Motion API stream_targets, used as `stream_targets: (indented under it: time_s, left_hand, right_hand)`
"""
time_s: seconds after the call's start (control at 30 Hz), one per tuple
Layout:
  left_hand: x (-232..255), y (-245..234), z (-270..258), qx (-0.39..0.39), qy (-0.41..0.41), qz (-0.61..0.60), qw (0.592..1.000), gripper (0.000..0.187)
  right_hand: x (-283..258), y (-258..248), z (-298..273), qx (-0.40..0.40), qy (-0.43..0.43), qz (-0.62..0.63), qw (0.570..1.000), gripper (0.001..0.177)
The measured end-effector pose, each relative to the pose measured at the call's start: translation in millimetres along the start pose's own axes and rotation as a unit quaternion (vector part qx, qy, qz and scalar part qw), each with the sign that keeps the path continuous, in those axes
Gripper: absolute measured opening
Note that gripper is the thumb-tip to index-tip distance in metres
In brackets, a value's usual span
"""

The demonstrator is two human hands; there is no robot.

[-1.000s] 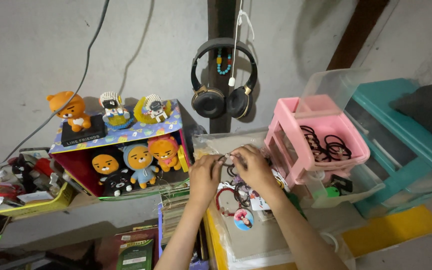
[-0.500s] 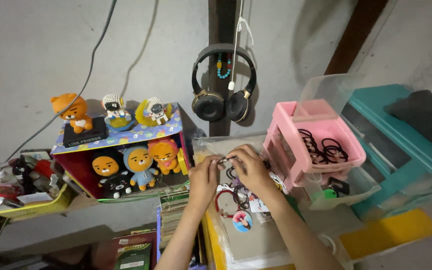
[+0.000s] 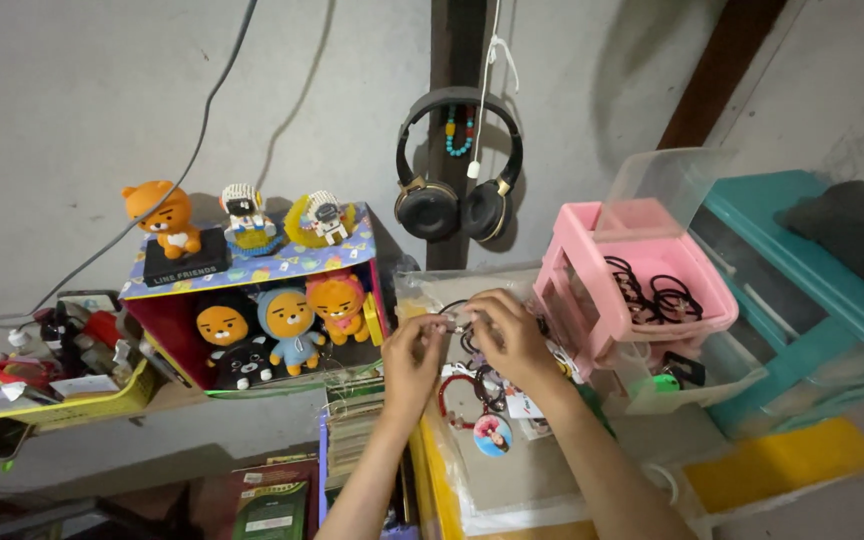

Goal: The person repeatedly picks up small hair accessories from a pink organizer, places them into a gray pouch, and returns them to the organizer. The person also briefly handles a teal storage box. The activity occurs on a cluttered desk with figurines and headphones visible.

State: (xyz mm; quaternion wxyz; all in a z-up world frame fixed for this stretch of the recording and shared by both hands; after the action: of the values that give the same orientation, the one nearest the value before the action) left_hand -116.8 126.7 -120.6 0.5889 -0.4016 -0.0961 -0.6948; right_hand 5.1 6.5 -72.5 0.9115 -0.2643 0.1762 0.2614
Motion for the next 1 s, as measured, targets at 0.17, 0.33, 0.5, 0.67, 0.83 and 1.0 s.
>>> stream_targets:
  time_s: [0.17, 0.33, 0.5, 0.67, 0.83, 1.0]
  left_hand:
    - [16.0, -8.6, 0.9, 0.008, -0.015, -0.032, 0.999, 0.026]
    - [25.5, -21.1, 11.3, 0.031, -0.011, -0.036, 0.999, 0.025]
    - [38.1, -29.0, 21.1, 0.041, 0.003, -0.051, 0.998, 0.022]
    - [65.4, -33.9, 29.5, 0.027, 0.003, -0.065, 0.998, 0.025]
    - [92.7, -16.5, 33.5, -0.004, 0.005, -0.088, 0.996, 0.022]
    - [136.5, 10.4, 41.4, -0.035, 0.090, -0.121, 0.988, 0.021]
  right_hand:
    - [-15.2, -2.7, 9.1, -0.013, -0.022, -0.023, 0.999, 0.017]
    - [-26.1, -3.9, 20.7, -0.027, -0.036, -0.034, 0.998, 0.016]
    - [-47.1, -13.9, 30.0, -0.005, -0.078, -0.103, 0.992, 0.016]
    - [-76.5, -36.3, 42.2, -0.013, -0.076, -0.107, 0.991, 0.017]
    - [-94.5, -69.7, 43.8, 0.000, -0.074, -0.113, 0.991, 0.014]
    - [-115.8, -115.5, 41.5, 0.004, -0.074, -0.133, 0.988, 0.020]
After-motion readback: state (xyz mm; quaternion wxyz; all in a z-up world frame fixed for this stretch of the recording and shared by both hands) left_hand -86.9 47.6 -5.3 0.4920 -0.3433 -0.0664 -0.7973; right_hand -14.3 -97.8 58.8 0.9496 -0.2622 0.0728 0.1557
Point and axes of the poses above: each hand's wrist, its own z-axis towards the middle knuckle, its own y-axis out of the palm, x = y × z, the point moved 5 cm from there along z, towards the middle knuckle, and after that the axes turned 14 degrees about z, right-handed, at the moved point
